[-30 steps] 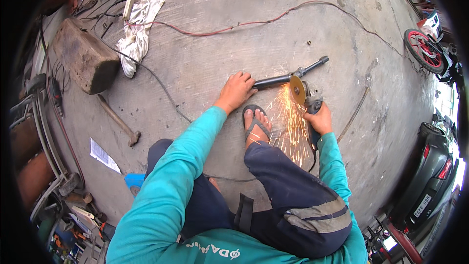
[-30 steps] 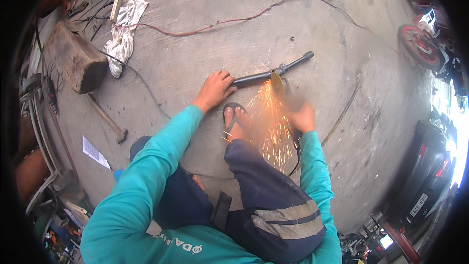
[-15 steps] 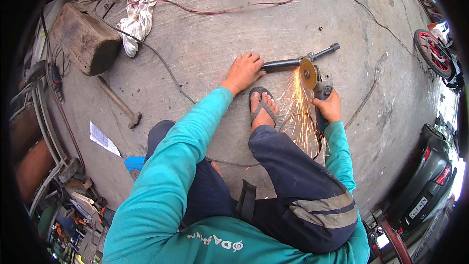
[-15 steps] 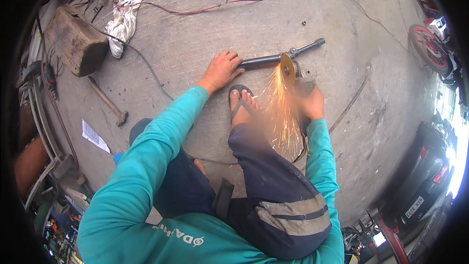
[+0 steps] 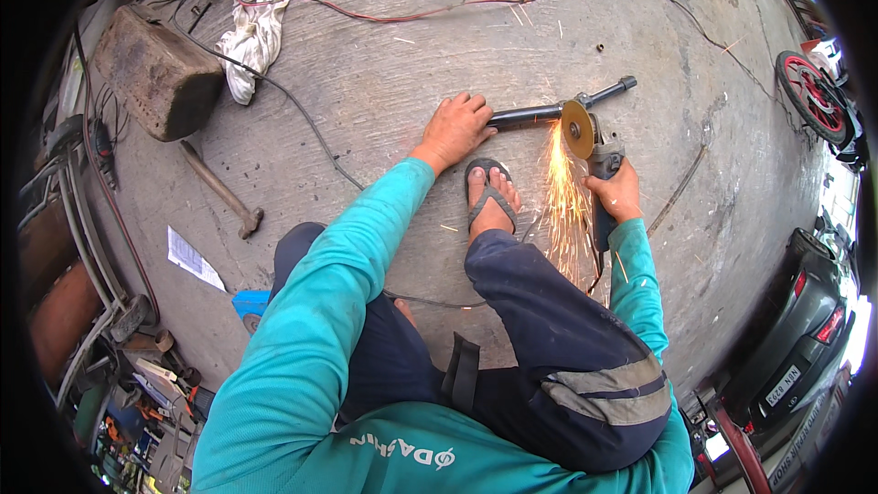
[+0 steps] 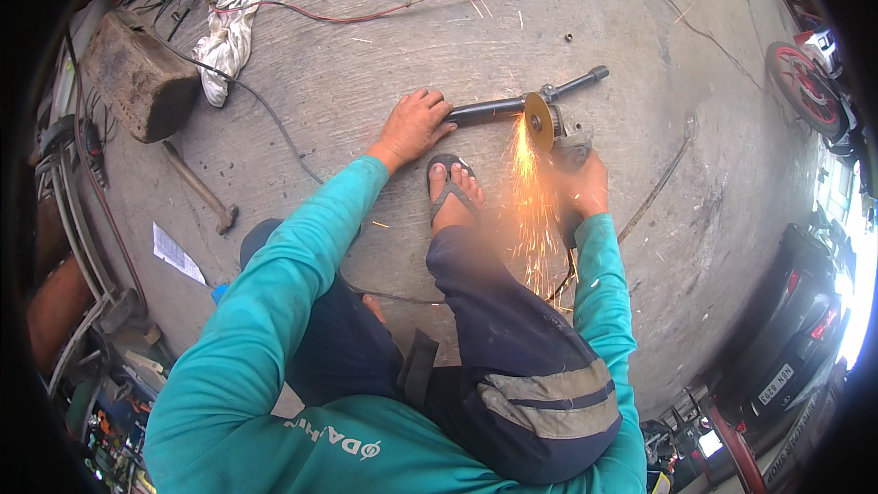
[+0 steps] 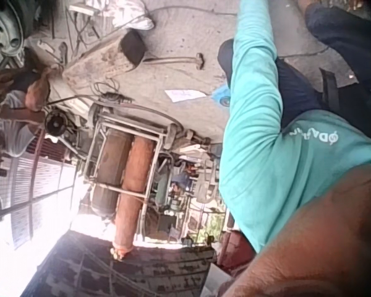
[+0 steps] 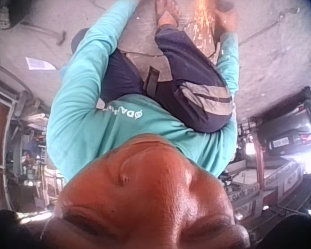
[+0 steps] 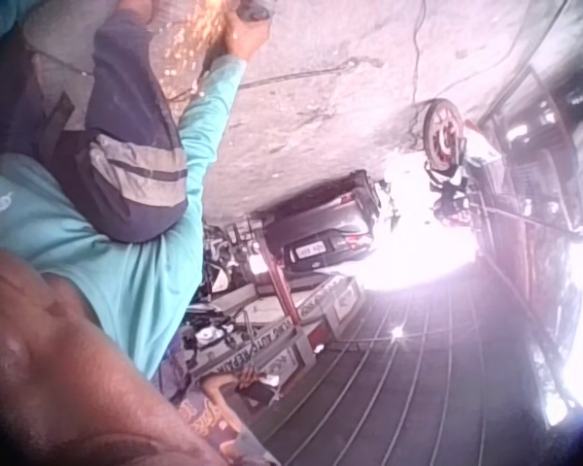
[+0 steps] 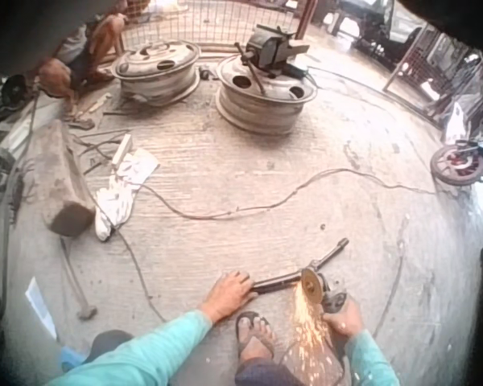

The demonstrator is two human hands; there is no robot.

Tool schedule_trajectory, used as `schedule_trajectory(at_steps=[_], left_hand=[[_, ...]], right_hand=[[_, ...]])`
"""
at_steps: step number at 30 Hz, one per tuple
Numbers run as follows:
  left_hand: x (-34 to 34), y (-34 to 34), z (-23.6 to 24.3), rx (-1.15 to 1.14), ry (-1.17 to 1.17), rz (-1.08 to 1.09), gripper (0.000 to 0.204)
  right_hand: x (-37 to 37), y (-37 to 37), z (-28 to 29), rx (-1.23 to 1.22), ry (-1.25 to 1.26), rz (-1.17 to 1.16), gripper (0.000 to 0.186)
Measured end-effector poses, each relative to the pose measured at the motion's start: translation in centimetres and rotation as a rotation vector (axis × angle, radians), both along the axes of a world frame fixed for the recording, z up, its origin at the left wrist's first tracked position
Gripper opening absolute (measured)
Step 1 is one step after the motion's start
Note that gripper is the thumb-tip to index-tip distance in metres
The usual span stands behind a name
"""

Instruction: The person uses an angle grinder to cut a metal rod, then uses a hammer to separate the cut piece. The person then uses the hammer to strike a metal joint component.

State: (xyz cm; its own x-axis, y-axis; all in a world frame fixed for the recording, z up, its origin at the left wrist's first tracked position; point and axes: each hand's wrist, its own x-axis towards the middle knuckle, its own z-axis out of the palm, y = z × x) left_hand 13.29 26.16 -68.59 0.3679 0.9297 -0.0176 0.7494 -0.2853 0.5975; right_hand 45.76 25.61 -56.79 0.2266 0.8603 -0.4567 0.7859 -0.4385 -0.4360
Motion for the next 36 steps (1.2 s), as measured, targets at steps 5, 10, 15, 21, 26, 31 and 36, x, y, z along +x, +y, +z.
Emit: schedule_trajectory(at_steps=[5,10,15,21,26,31,36], left_hand=[[0.2,-0.1,-0.1,0.009,-0.005,0.017,0.031],[-0.2,-0.2,-0.1,-0.006,0.002,0.016,0.031],[-0.5,0.1,-0.2,-0.012,-0.011,0.009,0.031],[0.5,0.6,-1.4,0.018,-0.159,0.050,0.036],[0.8,0.5,-1.3,0.045,-0.111,0.014,0.037],[0.7,0.5,-2.0,0.084,-0.084,-0.022,0.036],[0.1,0.8,-2.6,0.081,-0.088,-0.032,0.035]], right_hand=[[1.4,-0.3,-1.4,-0.012,-0.024,0.008,0.057],[2.9,-1.0,-2.6,-0.027,-0.017,0.084,0.063],[1.7,-1.2,-1.8,-0.005,0.006,-0.003,0.060],[3.3,0.5,-1.5,-0.126,0.009,0.076,0.072],[4.3,0.8,-2.9,0.085,0.139,0.058,0.066],[3.9,0.4,-4.5,0.104,0.446,-0.199,0.054],[3.0,0.2,-4.3,0.071,0.627,-0.386,0.048]])
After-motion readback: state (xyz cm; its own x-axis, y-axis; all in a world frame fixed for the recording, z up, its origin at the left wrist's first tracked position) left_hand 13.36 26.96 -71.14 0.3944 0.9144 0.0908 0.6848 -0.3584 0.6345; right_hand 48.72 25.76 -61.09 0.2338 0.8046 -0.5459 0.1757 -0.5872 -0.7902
